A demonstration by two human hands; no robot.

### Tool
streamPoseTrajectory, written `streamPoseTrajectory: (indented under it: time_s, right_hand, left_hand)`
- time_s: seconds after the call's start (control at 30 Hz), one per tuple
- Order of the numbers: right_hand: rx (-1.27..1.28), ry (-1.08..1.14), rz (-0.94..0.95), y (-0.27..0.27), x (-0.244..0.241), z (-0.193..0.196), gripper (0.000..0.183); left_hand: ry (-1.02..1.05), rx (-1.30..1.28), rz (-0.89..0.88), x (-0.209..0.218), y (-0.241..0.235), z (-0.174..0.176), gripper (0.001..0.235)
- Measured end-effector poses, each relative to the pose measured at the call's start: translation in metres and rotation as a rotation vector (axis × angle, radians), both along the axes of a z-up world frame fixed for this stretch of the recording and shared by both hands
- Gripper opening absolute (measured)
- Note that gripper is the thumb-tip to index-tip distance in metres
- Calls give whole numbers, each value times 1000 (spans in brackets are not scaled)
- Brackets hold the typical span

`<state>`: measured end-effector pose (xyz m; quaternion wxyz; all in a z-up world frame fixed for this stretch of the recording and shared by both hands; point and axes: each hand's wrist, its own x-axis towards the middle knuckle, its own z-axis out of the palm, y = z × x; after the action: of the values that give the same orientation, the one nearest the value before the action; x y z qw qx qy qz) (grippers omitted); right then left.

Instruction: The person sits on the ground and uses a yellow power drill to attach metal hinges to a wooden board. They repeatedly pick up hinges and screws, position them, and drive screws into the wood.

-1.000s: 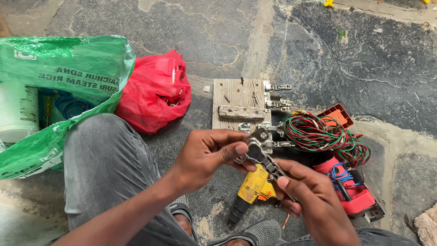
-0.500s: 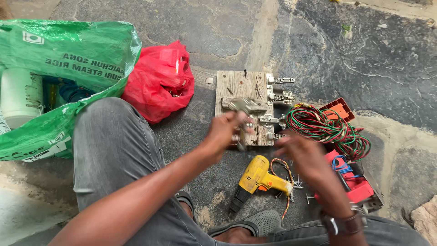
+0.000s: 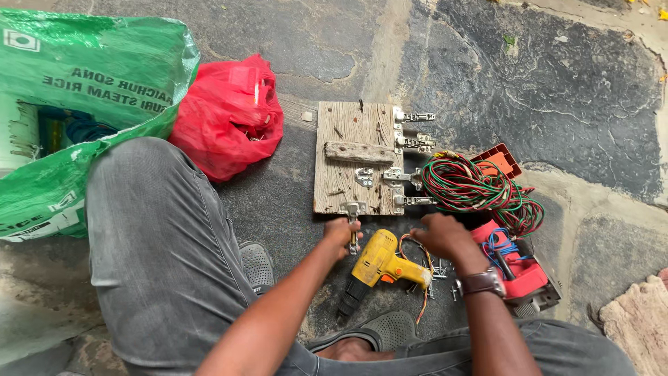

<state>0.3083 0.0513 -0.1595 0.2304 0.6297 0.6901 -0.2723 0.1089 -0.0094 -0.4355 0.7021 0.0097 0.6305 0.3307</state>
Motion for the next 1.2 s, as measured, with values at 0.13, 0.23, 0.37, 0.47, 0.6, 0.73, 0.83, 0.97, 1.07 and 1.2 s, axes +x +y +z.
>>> streamPoseTrajectory:
  time_s: [0.13,0.23,0.37,0.47,0.6,0.73,0.83,0.97,1.07,1.2]
  right_hand:
    - [-41,58,-3,-2,2,-22,61]
    - [-50,30,-3,-7,6,-30,63]
    - [-86,13,-39,-3,8,-41,63]
    - [-107,-27,12,-7,12,-57,59]
    - [-206,-53,157,-21,5,-86,74]
    - [-272,-27,155,-45,-2,-107,73]
    - [-230,-146,271,-51,-9,-114,62]
    - [-141,-148,280,-58,-10,-122,64]
    - [-150,-135,235,-57,-7,-134,61]
    - [-166,-51,251,-54,1,-146,63]
  left_hand:
    - [107,125,11,2,-9,-23,15]
    - [260,183,48,-2,-14,-41,15]
    - [311,164,77,-15,-11,-46,19]
    - [545,216,-6,-12,-12,-30,24]
    - [693,124,-59,-17,-8,3,20]
    - [755,108,-108,-22,-9,19,20]
    - [766,78,-118,-25,-2,27,22]
    - [995,4,11,-19,-3,56,26]
    - [1054,103,-9,-17,-8,97,30]
    - [765,116,-466,-23,-8,146,29]
